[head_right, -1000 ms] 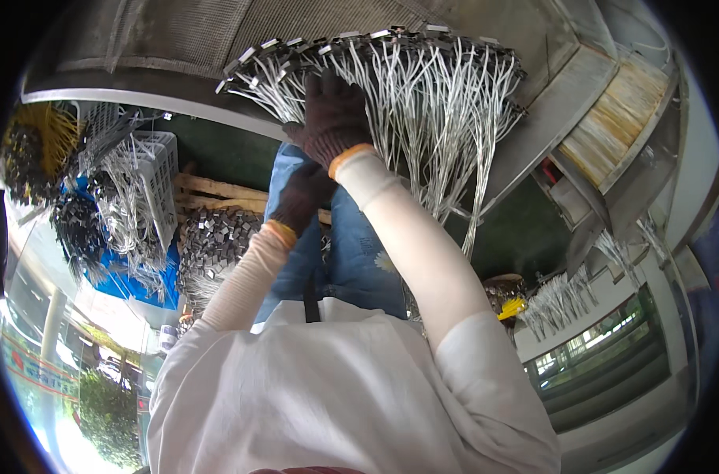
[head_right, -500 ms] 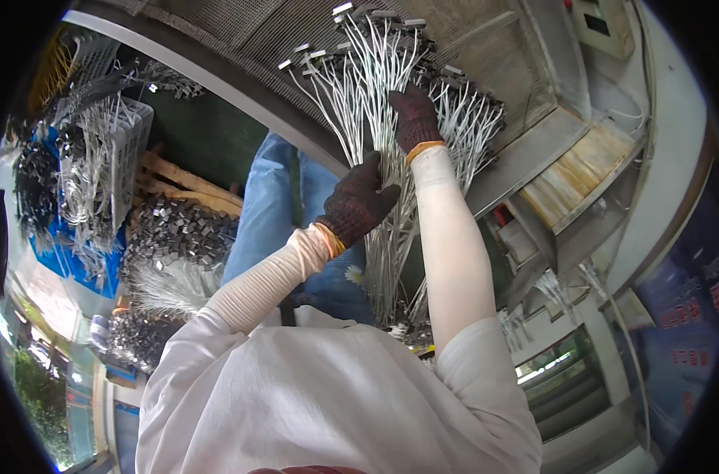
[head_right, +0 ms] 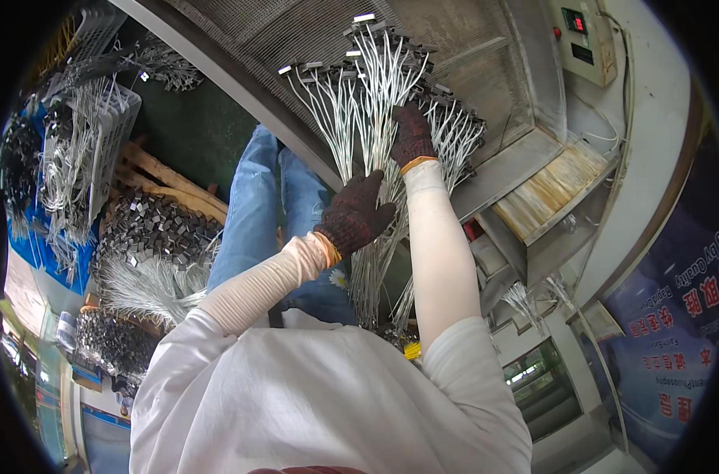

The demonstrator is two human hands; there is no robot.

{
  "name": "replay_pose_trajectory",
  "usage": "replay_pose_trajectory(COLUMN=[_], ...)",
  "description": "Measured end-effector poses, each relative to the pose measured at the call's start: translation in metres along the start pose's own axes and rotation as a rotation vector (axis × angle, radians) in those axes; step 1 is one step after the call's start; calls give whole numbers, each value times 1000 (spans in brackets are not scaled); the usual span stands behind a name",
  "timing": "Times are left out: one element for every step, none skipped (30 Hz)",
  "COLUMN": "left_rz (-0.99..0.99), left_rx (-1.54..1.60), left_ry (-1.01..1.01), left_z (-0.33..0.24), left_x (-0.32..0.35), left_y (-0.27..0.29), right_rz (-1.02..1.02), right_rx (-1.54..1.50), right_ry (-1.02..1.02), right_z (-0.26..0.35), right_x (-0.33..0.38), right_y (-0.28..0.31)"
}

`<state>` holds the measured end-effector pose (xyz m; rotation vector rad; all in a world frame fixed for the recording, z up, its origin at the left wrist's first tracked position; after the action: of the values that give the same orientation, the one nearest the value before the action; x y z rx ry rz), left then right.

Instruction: Sort bundles of electrical wires into different metal bins and containers.

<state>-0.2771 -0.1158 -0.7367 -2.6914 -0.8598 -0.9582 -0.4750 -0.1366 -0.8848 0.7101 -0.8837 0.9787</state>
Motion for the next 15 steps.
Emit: replay_pose_trajectory(left_rz=[3,17,36,39,25,1,0,-8,-25,-31,-54,-68,-57,-72,-106], left_rx=[2,31,57,58,26,-12,-16,-11,-10,-18,-20,-19,-24,-35,-55], left_ry=[-2,-9,-17,-22,-39,-42,-38,-37,-24,-11,-1,0,-5,-13,3], left_z=[-2,-4,-5,-6,-7,-6,-5,-4,-1,4,8,7,6,5,10], left_x=[1,2,2,3,2,3,4,3,5,5,5,3,3,3,4], left_y=[0,1,-1,-4,-9,-8,-8,-7,-5,-5,-7,-8,-9,-10,-7], right_rz=[96,91,71,54,26,33,39,43,57,11,-55,-69,-25,20,102], right_rx=[-8,-7,20,50,147,142,183,225,215,618,1028,1025,959,890,196], right_ry=[80,79,212,346,412,409,434,459,455,639,813,808,694,582,224], right_z=[-5,-15,-23,-27,-30,-30,-29,-28,-22,-8,1,0,-1,-4,8], right_x=[-5,-11,-16,-20,-24,-23,-20,-16,-7,11,24,23,19,16,36], right_y=[9,15,23,28,36,31,28,27,19,9,4,9,12,14,-15])
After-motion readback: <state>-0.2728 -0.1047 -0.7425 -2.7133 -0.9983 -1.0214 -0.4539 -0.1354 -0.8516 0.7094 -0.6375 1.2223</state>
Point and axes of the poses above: each hand's wrist, its own x-axis away from the middle knuckle, its own y-axis out of the back of the hand, z = x × y, the point moved 2 cm from there along -x, towards the middle knuckle, and after that the axes turned 7 degrees about -y, right-handed, at the moved point
